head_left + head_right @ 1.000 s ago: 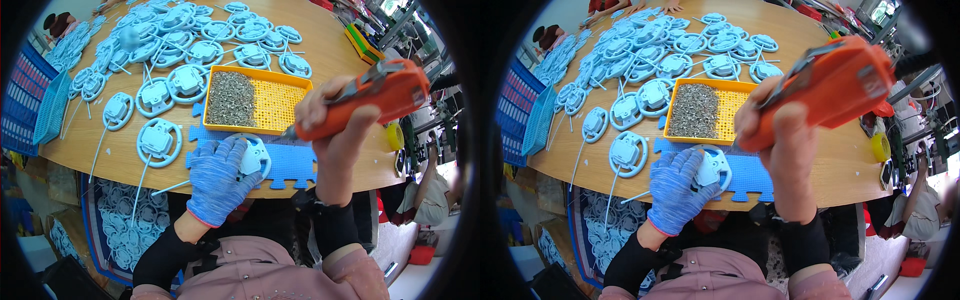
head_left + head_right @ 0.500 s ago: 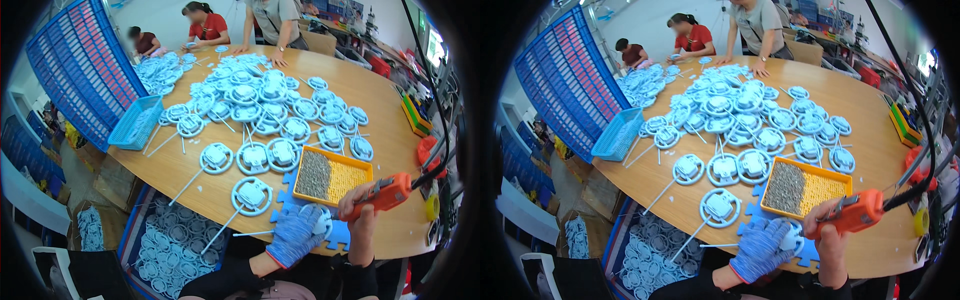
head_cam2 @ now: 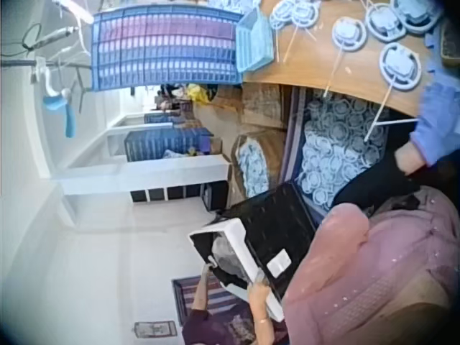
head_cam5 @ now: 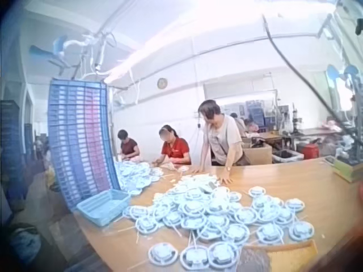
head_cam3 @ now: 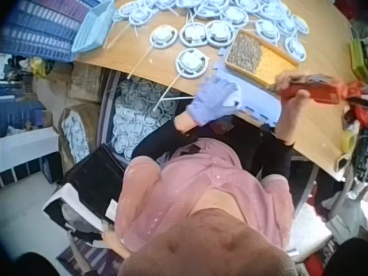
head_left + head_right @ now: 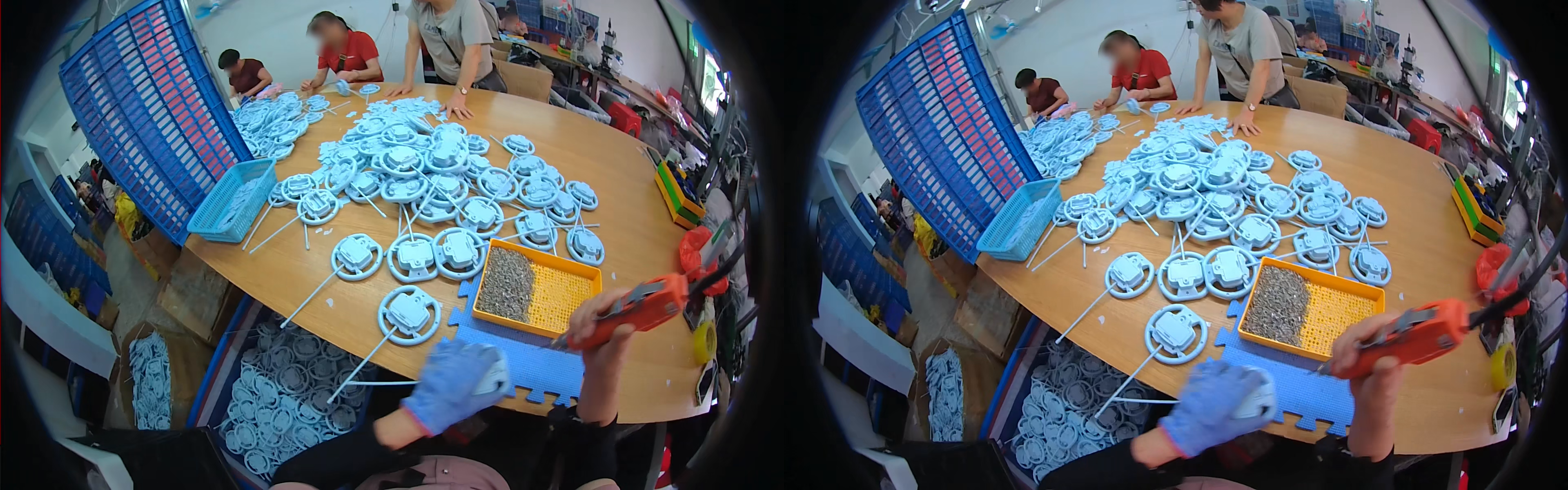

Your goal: Using a powered screwdriver to fasten screws into blue circular plastic fan-like components on a workshop table.

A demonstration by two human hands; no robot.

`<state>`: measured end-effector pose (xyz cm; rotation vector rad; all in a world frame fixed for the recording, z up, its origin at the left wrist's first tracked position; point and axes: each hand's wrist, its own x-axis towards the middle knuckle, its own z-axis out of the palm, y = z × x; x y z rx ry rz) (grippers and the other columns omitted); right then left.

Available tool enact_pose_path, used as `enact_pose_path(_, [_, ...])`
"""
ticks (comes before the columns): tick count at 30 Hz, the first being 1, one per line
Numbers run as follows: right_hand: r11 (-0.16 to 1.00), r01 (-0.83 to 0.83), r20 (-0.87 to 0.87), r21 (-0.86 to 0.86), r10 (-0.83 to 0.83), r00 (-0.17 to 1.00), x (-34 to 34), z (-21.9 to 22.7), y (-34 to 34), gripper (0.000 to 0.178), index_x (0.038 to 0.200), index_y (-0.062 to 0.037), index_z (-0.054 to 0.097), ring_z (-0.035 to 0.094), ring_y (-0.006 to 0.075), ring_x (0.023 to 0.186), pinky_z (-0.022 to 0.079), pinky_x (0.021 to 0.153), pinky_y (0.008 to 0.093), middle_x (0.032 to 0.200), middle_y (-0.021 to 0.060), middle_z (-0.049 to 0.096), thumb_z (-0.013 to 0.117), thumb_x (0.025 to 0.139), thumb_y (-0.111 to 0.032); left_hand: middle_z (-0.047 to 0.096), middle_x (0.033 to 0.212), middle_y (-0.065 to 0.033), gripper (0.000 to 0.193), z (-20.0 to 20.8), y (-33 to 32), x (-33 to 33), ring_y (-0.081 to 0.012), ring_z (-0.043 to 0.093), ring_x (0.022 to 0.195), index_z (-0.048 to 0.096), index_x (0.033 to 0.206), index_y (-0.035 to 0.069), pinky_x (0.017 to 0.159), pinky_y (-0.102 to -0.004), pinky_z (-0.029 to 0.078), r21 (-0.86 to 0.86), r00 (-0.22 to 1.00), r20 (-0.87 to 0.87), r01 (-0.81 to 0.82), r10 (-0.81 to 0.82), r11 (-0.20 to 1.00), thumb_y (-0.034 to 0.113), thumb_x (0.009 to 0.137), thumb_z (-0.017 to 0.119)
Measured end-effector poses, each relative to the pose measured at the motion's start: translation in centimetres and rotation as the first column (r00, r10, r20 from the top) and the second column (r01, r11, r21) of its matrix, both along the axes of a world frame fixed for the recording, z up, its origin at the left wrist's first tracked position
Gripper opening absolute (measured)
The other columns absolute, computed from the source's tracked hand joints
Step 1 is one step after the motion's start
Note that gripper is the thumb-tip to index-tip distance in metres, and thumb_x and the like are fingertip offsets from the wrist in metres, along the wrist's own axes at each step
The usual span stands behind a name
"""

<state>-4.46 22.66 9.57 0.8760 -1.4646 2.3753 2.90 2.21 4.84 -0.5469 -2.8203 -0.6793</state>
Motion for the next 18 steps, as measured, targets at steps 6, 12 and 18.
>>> enact_pose_path(6, [0.948,0.319,0.155,-0.017,-0.313,0.937,-3.9,-2.3,7.1,0.054,0.102,-0.0084,0.050,0.046,0.0136,0.061,0.040,0.056,0.0280,0.070,0.0028,0.050,0.059,0.083,-0.058,0.060,0.100,-0.0159,0.059,-1.7,-11.4,7.6,-0.0360,0.056,0.094,0.058,0.107,0.005,0.081,-0.0464,0.044,-0.369,0.969,-0.037,-0.242,0.246,0.897,0.034,0.061,0.080])
enact_pose_path(12, [0.948,0.315,0.084,0.050,-0.319,0.944,-6.5,-3.3,5.3,0.052,0.098,-0.0062,0.049,0.050,0.0162,0.062,0.042,0.060,0.0299,0.069,0.0059,0.053,0.065,0.082,-0.054,0.054,0.114,-0.0185,0.063,-0.8,-10.5,4.0,-0.0370,0.050,0.108,0.053,0.119,0.001,0.092,-0.0490,0.039,-0.270,0.981,-0.063,-0.195,0.185,0.943,0.021,0.064,0.077])
enact_pose_path(18, [0.949,0.311,0.083,0.043,-0.314,0.946,-7.6,-4.5,5.0,0.049,0.096,-0.0062,0.050,0.050,0.0158,0.061,0.041,0.060,0.0299,0.068,0.0054,0.053,0.065,0.083,-0.051,0.053,0.122,-0.0193,0.079,-3.7,-9.1,-5.2,-0.0350,0.051,0.110,0.046,0.132,0.002,0.097,-0.0440,0.039,-0.138,0.913,-0.218,-0.379,0.346,0.915,0.022,0.063,0.080])
